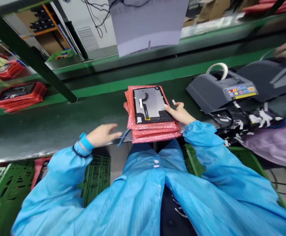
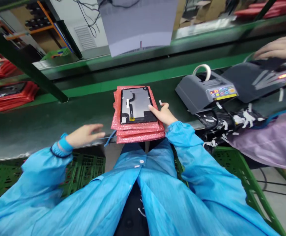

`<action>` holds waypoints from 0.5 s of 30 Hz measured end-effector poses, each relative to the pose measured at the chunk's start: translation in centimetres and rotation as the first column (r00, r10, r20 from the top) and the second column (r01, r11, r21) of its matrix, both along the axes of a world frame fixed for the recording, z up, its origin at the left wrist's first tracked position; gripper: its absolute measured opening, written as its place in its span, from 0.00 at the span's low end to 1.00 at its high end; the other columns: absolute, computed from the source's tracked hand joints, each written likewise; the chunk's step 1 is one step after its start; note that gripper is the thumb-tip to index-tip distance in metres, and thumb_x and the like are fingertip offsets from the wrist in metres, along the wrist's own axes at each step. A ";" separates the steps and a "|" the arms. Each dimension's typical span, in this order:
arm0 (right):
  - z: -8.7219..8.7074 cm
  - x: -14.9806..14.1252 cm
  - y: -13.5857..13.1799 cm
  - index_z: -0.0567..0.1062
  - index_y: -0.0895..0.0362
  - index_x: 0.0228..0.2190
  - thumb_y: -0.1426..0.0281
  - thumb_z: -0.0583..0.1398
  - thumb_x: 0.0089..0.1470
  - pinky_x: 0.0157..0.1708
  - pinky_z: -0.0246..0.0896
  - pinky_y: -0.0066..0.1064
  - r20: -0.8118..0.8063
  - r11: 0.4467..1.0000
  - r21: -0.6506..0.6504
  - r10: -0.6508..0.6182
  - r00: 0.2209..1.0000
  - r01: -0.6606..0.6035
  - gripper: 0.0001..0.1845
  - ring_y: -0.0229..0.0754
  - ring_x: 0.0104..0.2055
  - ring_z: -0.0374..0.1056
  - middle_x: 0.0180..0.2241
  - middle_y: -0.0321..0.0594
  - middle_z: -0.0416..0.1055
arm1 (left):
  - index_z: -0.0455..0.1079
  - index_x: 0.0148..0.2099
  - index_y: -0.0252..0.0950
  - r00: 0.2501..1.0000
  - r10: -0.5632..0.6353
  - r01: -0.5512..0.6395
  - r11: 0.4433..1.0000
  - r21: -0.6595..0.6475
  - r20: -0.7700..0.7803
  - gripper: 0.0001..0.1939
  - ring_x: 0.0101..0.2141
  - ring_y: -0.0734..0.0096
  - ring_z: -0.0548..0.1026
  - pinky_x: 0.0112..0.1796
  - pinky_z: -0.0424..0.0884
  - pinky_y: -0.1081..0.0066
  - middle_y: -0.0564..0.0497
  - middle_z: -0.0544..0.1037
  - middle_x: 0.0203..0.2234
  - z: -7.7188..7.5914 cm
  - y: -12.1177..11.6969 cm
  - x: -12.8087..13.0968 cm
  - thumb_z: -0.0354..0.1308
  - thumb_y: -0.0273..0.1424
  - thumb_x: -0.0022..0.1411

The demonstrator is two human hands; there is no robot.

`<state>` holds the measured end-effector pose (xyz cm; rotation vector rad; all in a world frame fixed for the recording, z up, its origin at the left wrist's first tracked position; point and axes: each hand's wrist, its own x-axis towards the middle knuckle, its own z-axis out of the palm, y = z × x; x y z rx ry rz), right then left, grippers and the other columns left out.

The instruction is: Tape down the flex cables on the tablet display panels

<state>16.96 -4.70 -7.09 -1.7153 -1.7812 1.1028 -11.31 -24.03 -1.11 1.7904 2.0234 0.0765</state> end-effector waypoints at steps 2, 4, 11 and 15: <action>-0.2 0.4 0.6 0.57 0.59 0.51 0.40 0.59 0.43 0.52 0.62 0.46 0.022 1.000 0.026 -0.001 1.000 0.000 0.45 0.55 0.45 0.70 0.40 0.52 0.71 | 0.73 0.48 0.32 0.988 -0.071 0.042 0.978 -0.204 -0.136 0.24 0.36 0.60 0.78 0.36 0.69 0.69 0.42 0.80 0.36 -0.8 -4.0 0.3 0.49 0.45 0.63; -0.5 0.8 1.2 0.56 0.58 0.52 0.40 0.60 0.43 0.51 0.62 0.48 0.008 0.999 0.035 0.007 1.000 -0.007 0.46 0.55 0.44 0.71 0.37 0.49 0.72 | 0.74 0.34 0.34 0.967 -0.215 0.154 0.919 -0.363 -0.133 0.18 0.29 0.65 0.76 0.31 0.66 0.72 0.44 0.79 0.28 -1.0 -7.8 0.9 0.45 0.36 0.66; 1.7 -0.1 -3.6 0.53 0.57 0.58 0.50 0.64 0.45 0.57 0.56 0.55 -0.003 0.804 0.579 0.171 0.985 -0.138 0.46 0.61 0.58 0.62 0.55 0.60 0.63 | 0.62 0.26 0.38 0.993 0.002 0.018 0.985 -0.171 0.118 0.22 0.19 0.75 0.65 0.24 0.59 0.75 0.54 0.68 0.17 2.6 -14.4 1.5 0.39 0.40 0.68; -0.7 -2.2 -10.3 0.55 0.43 0.60 0.63 0.61 0.53 0.63 0.34 0.66 0.394 0.232 0.710 0.652 0.648 -0.665 0.36 0.56 0.67 0.49 0.61 0.43 0.62 | 0.65 0.29 0.37 0.951 0.193 -0.143 0.967 -0.209 0.240 0.19 0.19 0.75 0.64 0.24 0.60 0.76 0.56 0.65 0.15 0.9 -12.5 0.5 0.41 0.40 0.65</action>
